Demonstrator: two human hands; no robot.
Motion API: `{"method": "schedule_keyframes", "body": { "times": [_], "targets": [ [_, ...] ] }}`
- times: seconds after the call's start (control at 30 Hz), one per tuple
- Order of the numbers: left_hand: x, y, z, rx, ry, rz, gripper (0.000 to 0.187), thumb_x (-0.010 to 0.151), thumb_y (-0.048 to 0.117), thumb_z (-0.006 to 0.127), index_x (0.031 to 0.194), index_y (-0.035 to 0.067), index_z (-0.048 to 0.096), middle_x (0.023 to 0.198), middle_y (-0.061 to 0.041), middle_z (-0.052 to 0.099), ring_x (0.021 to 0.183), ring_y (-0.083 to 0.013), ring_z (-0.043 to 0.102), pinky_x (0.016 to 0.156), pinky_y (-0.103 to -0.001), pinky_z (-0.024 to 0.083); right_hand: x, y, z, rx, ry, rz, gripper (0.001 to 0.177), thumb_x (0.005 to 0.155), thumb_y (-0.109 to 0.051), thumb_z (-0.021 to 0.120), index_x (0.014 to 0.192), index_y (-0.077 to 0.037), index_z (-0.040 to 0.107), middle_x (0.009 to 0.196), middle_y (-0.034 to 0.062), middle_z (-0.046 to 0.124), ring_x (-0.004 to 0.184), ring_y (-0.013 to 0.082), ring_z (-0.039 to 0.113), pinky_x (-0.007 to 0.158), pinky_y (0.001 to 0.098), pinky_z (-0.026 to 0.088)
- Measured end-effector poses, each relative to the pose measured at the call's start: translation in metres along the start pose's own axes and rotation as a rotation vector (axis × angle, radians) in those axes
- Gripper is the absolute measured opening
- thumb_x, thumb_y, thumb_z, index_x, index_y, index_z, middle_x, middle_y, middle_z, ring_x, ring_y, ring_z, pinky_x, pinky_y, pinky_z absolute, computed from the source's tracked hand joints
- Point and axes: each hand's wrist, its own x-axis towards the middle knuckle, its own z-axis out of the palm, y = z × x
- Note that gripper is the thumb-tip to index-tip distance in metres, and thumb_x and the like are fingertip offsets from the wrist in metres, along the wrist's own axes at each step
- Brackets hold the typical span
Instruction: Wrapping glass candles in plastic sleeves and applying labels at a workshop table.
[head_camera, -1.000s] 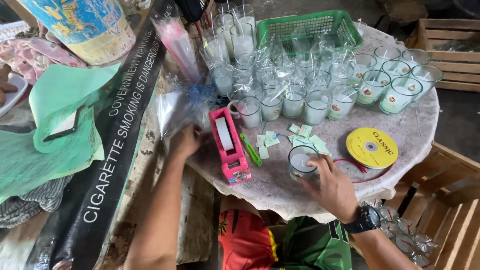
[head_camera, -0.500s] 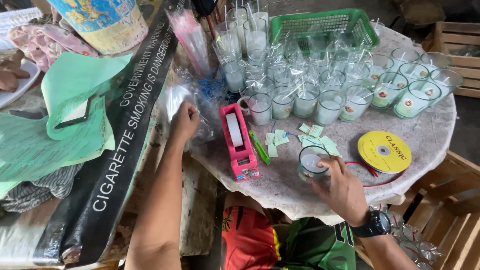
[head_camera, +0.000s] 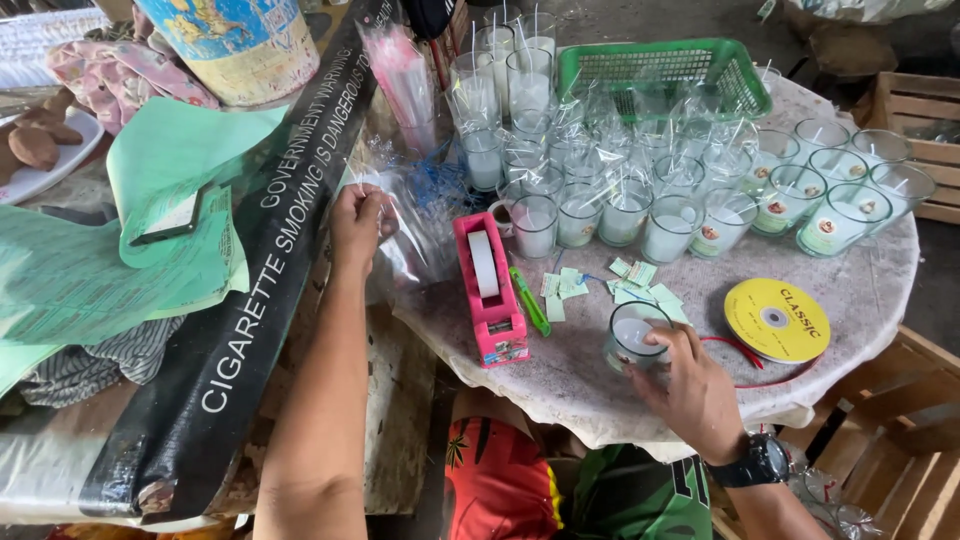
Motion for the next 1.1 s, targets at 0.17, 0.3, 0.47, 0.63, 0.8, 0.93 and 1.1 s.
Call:
{"method": "schedule_keyframes", "body": {
  "times": [0.17,0.3,0.47,0.63,0.8,0.93,1.1],
  "targets": [
    [0.003,0.011,-0.002,0.011,0.021,0.092,0.007,0.087,0.019,0.042,0.087,0.012,0.044,0.083,-0.002,0.060,0.073,-0.0106,0.058,0.060,-0.023,0.041,0.000,0.001,0.002,0.004,0.002,-0.005,0.042,0.070,-0.034,0.062,0.100,-0.011,0.045,0.093,0.0072,0.051,0.044,0.0150,0.049,0.033,0.0266,0.038],
    [-0.006,0.044,0.001,-0.093,-0.023,0.078,0.018,0.082,0.033,0.050,0.083,0.015,0.049,0.092,0.000,0.061,0.093,-0.0201,0.063,0.077,-0.033,0.044,0.000,0.000,0.001,0.022,0.002,0.002,0.044,0.070,-0.036,0.063,0.101,-0.011,0.046,0.094,0.0060,0.050,0.043,0.0178,0.050,0.034,0.0289,0.038],
    [-0.009,0.084,0.011,-0.215,-0.062,0.083,0.017,0.085,0.006,0.044,0.074,0.018,0.038,0.098,-0.005,0.063,0.090,-0.0181,0.064,0.068,-0.027,0.046,0.001,-0.001,-0.001,0.077,-0.009,-0.003,0.046,0.070,-0.034,0.063,0.103,-0.008,0.045,0.095,0.0074,0.050,0.044,0.0171,0.051,0.035,0.0294,0.040],
    [0.008,0.083,0.012,0.054,0.022,0.205,0.008,0.082,0.014,0.053,0.083,0.017,0.046,0.113,-0.003,0.056,0.104,-0.0158,0.056,0.078,-0.029,0.044,0.002,-0.005,-0.005,0.118,-0.003,0.002,0.043,0.071,-0.033,0.062,0.098,-0.005,0.045,0.098,0.0081,0.053,0.043,0.0186,0.052,0.035,0.0300,0.039],
    [-0.022,0.112,0.021,-0.219,0.036,0.184,0.019,0.087,0.030,0.040,0.081,0.013,0.045,0.083,-0.007,0.065,0.068,-0.0204,0.066,0.058,-0.027,0.049,0.003,-0.004,-0.007,0.076,0.002,-0.035,0.045,0.072,-0.037,0.058,0.104,-0.009,0.044,0.099,0.0054,0.052,0.043,0.0162,0.048,0.035,0.0290,0.037],
    [-0.066,0.137,0.040,-0.189,0.058,0.162,0.023,0.096,0.013,0.030,0.085,0.006,0.049,0.053,-0.001,0.046,0.038,-0.0079,0.036,0.035,-0.019,0.027,0.010,-0.020,-0.030,0.110,-0.037,-0.068,0.058,0.070,-0.035,0.062,0.115,-0.009,0.037,0.101,0.0106,0.054,0.047,0.0128,0.055,0.036,0.0248,0.046],
    [-0.142,0.111,0.056,0.258,-0.369,0.191,0.023,0.094,0.025,0.038,0.080,0.013,0.053,0.044,0.008,0.034,0.033,-0.0037,0.026,0.028,-0.017,0.022,0.003,-0.048,-0.073,0.464,0.300,-0.046,0.062,0.074,-0.033,0.051,0.122,0.003,0.033,0.127,0.0206,0.037,0.118,0.0299,0.036,0.085,0.0376,0.044]
  ]
}}
